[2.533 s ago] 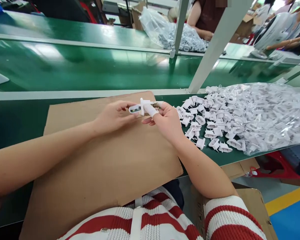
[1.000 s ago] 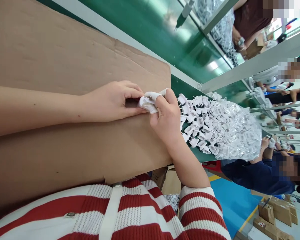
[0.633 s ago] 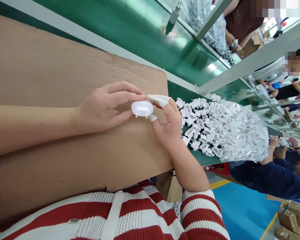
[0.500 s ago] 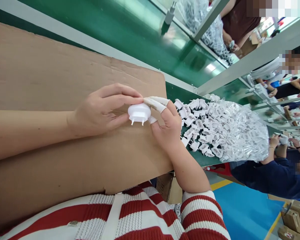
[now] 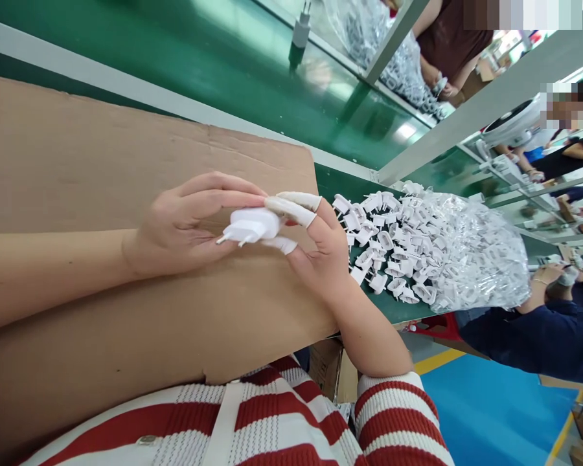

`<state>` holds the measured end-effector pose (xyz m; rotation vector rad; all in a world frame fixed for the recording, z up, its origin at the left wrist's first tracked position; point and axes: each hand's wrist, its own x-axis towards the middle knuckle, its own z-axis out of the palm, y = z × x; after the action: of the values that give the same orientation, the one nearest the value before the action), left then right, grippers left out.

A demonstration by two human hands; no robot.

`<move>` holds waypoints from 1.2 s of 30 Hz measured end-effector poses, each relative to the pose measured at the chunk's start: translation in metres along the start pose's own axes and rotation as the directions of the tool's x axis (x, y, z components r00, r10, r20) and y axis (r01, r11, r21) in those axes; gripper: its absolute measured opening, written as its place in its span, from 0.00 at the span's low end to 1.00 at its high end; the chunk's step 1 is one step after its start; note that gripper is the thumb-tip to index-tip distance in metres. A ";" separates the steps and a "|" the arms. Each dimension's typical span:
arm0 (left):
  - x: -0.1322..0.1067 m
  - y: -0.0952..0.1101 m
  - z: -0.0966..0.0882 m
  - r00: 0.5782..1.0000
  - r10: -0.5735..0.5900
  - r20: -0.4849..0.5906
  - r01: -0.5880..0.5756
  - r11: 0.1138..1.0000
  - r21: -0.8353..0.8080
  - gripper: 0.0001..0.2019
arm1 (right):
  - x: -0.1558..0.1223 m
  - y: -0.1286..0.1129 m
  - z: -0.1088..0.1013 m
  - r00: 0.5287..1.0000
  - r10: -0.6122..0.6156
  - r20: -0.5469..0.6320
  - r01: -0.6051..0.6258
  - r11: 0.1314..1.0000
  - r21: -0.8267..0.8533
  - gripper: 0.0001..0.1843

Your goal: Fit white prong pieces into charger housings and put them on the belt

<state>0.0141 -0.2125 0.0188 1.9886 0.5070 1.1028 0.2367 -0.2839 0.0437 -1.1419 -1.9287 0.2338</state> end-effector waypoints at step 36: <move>0.026 0.019 -0.023 0.820 -0.209 0.534 0.342 0.925 -0.164 0.32 | -0.003 -0.022 -0.002 0.964 -0.156 0.214 0.155 0.988 0.022 0.19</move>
<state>0.0088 -0.1971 0.0548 1.8081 0.3360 0.4030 0.2250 -0.2991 0.0550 -0.9884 -2.1963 0.2868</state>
